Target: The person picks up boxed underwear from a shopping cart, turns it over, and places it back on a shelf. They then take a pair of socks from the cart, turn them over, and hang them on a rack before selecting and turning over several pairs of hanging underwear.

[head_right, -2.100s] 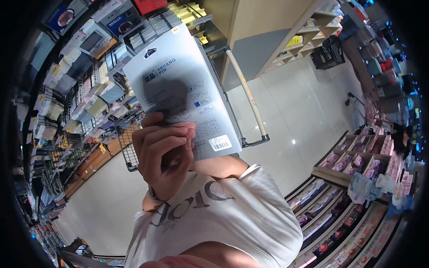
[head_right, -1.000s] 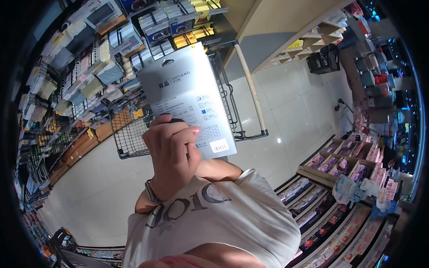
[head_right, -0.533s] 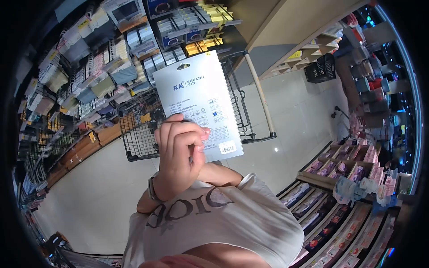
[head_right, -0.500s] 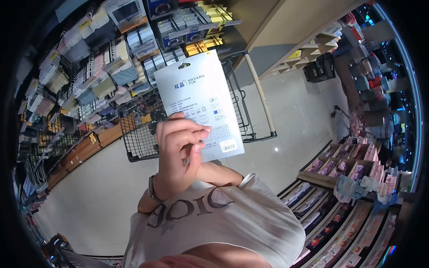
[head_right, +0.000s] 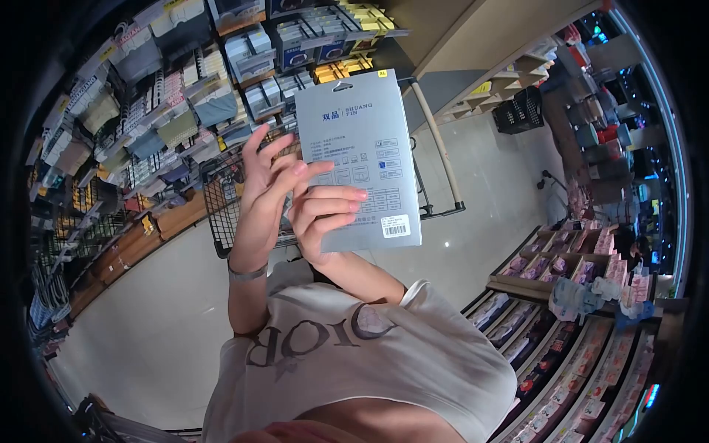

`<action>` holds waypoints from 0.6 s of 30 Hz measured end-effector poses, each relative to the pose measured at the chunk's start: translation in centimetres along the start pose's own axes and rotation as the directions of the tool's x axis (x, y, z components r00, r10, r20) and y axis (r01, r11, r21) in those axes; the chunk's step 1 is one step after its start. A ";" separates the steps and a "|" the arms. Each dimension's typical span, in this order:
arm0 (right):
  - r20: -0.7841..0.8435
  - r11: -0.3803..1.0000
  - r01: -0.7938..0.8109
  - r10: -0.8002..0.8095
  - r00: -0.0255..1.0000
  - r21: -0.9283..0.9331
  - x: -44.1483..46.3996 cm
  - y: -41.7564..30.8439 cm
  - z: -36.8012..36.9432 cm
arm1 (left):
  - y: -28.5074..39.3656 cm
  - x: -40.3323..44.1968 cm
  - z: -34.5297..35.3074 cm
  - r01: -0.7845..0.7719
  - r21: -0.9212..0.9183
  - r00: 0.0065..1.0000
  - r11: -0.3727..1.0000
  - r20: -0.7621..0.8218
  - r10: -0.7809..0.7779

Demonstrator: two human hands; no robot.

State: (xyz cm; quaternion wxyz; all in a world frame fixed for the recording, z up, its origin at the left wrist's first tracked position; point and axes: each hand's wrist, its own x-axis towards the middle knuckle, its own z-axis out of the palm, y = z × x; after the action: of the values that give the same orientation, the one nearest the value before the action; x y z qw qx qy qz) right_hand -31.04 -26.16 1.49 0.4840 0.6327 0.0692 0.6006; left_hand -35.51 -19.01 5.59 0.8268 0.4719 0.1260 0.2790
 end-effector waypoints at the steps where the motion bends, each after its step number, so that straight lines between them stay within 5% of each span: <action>1: -0.041 1.000 -0.019 0.018 0.999 -0.018 -0.1 0.0 -0.4 | 0.7 -0.2 0.1 0.053 0.059 0.998 0.997 0.033 -0.055; 4: -0.218 0.984 -0.048 0.010 0.976 -0.170 -1.0 -0.1 -0.5 | 1.4 -0.2 -1.7 0.301 -0.083 0.952 0.950 0.076 -0.295; 5: -0.409 0.821 -0.122 -0.144 0.901 -0.558 -1.3 0.4 0.5 | 1.4 -0.3 -2.6 0.350 -0.097 0.936 0.932 0.062 -0.345; 6: -0.501 0.514 -0.283 -0.354 0.790 -0.810 -1.6 1.3 2.4 | 1.9 -0.6 -3.0 0.264 -0.084 0.964 0.961 0.017 -0.264; 7: -0.267 0.103 -0.271 -0.681 0.682 -0.957 -3.7 1.0 2.8 | 2.4 -0.9 -3.2 0.137 -0.069 0.988 0.988 -0.059 -0.141; 8: 0.014 -0.260 -0.482 -0.890 0.456 -0.837 -5.9 0.7 3.1 | 2.7 -1.0 -3.3 0.008 -0.041 0.991 0.999 -0.135 -0.014; 10: 0.248 -0.367 -0.662 -0.930 0.271 -0.653 -4.9 0.8 3.8 | 3.5 -1.5 -3.8 -0.162 0.012 0.956 0.987 -0.246 0.160; 13: 0.157 -0.504 -0.486 -0.791 0.591 -0.714 -3.7 1.7 7.1 | 4.1 -2.3 -5.0 -0.252 0.051 0.911 0.966 -0.323 0.255; 18: 0.239 -0.635 -0.352 -0.656 0.716 -0.687 -1.5 4.6 7.8 | 5.2 -2.9 -5.0 -0.246 0.023 0.901 0.969 -0.364 0.237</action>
State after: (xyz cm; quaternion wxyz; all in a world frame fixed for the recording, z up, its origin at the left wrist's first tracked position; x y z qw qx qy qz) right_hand -27.22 -33.68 5.13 0.8284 -0.4133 -0.2087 0.3153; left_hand -42.03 -15.09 7.23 0.7535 0.4144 0.2143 0.4633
